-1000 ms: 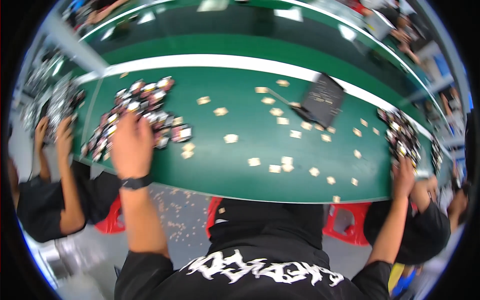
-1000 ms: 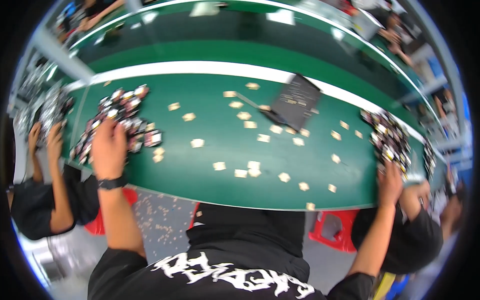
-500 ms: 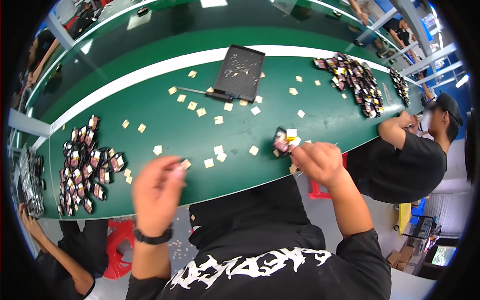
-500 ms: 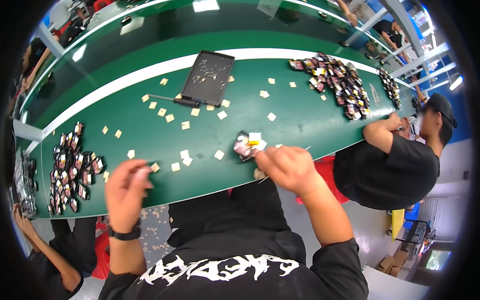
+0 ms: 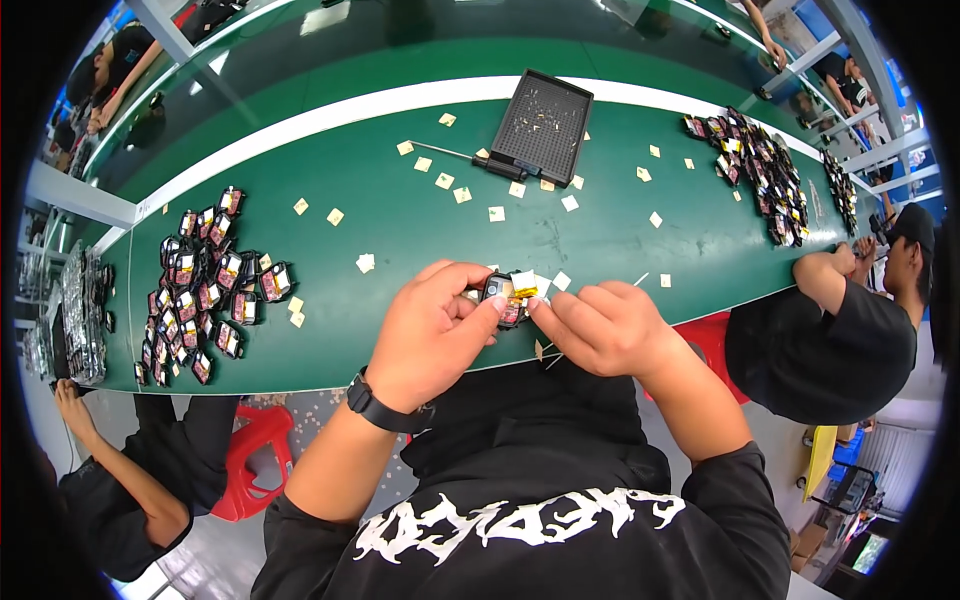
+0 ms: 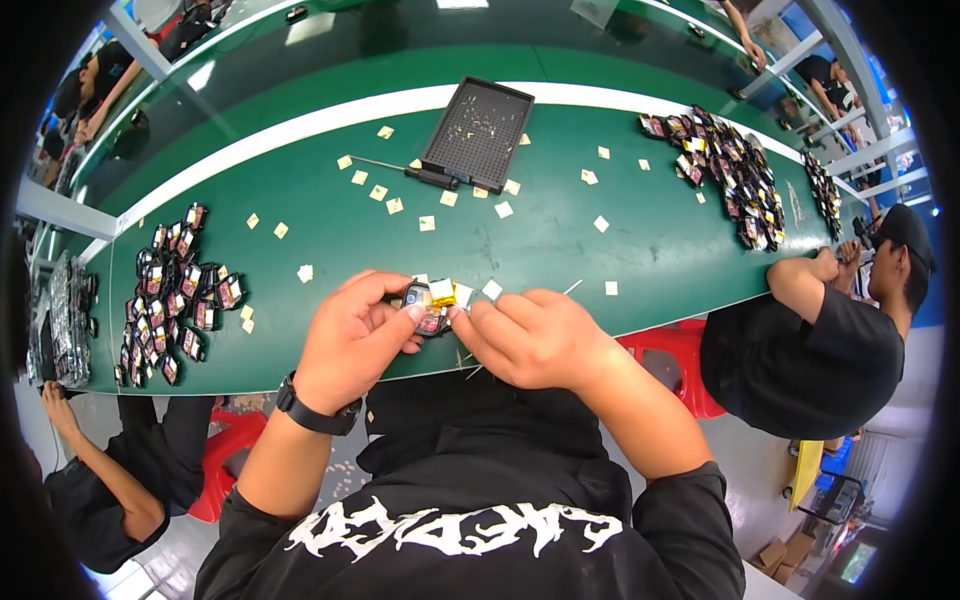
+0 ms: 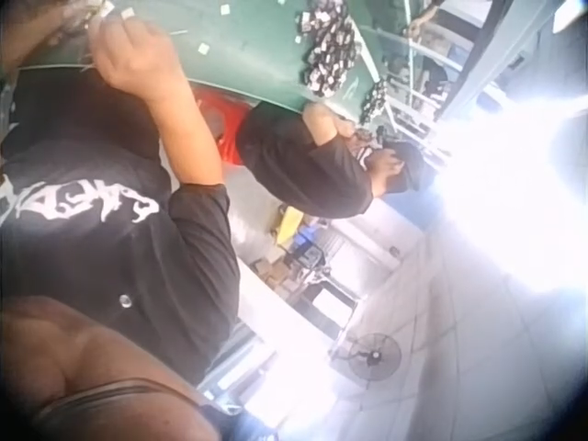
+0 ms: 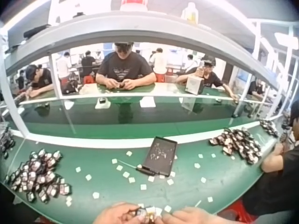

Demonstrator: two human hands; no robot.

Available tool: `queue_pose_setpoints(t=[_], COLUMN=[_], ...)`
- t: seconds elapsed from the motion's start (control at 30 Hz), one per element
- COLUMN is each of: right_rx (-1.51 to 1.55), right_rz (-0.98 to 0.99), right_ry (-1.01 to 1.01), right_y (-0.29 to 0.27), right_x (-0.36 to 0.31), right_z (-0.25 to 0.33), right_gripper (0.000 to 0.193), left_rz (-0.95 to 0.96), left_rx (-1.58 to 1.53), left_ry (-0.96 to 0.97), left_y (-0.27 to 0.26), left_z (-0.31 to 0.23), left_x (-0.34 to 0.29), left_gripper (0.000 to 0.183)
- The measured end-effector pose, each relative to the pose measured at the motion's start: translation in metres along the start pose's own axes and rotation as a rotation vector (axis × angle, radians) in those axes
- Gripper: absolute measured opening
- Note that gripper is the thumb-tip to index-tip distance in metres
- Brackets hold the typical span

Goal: Manually assemble internal components and apply adhesive stickers to small electronic devices on an assembly line.

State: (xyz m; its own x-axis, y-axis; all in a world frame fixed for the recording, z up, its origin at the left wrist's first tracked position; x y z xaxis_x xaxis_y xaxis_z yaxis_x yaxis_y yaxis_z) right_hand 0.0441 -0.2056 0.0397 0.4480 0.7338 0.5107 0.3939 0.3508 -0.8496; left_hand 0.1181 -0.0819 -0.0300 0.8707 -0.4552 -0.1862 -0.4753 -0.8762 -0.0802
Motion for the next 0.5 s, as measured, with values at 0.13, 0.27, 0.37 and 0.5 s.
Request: queue_pose_setpoints(t=[0.13, 0.27, 0.37, 0.5], right_rx=[-0.019, -0.018, 0.005, 0.061], right_rz=[0.042, 0.135, 0.185, 0.209], right_ry=[-0.004, 0.015, 0.048, 0.107], right_y=[0.002, 0.004, 0.006, 0.003], right_x=[0.000, 0.002, -0.002, -0.002], right_z=[0.002, 0.003, 0.000, -0.005], right_gripper=[0.030, 0.031, 0.036, 0.039], left_rz=[-0.062, -0.106, -0.098, -0.080], left_rx=[-0.045, -0.077, -0.107, -0.125], left_ry=[0.016, 0.029, -0.021, -0.068], left_y=[-0.001, -0.002, -0.001, -0.004], left_z=[0.001, 0.000, 0.006, 0.010], left_x=[0.003, 0.005, 0.006, 0.005], left_gripper=[0.019, 0.017, 0.018, 0.017])
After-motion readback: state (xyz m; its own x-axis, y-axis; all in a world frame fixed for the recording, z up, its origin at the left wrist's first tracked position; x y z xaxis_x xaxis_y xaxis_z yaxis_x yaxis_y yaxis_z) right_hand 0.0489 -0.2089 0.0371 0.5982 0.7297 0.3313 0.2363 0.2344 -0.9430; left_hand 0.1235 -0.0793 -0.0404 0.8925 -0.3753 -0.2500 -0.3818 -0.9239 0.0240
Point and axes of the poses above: each hand's wrist, its own x-axis towards the middle knuckle, its own y-axis out of the palm, z = x × y, the point moved 10 cm from there along x, towards the middle knuckle, and after that the axes turned 5 degrees about x, right-handed, at the moved point
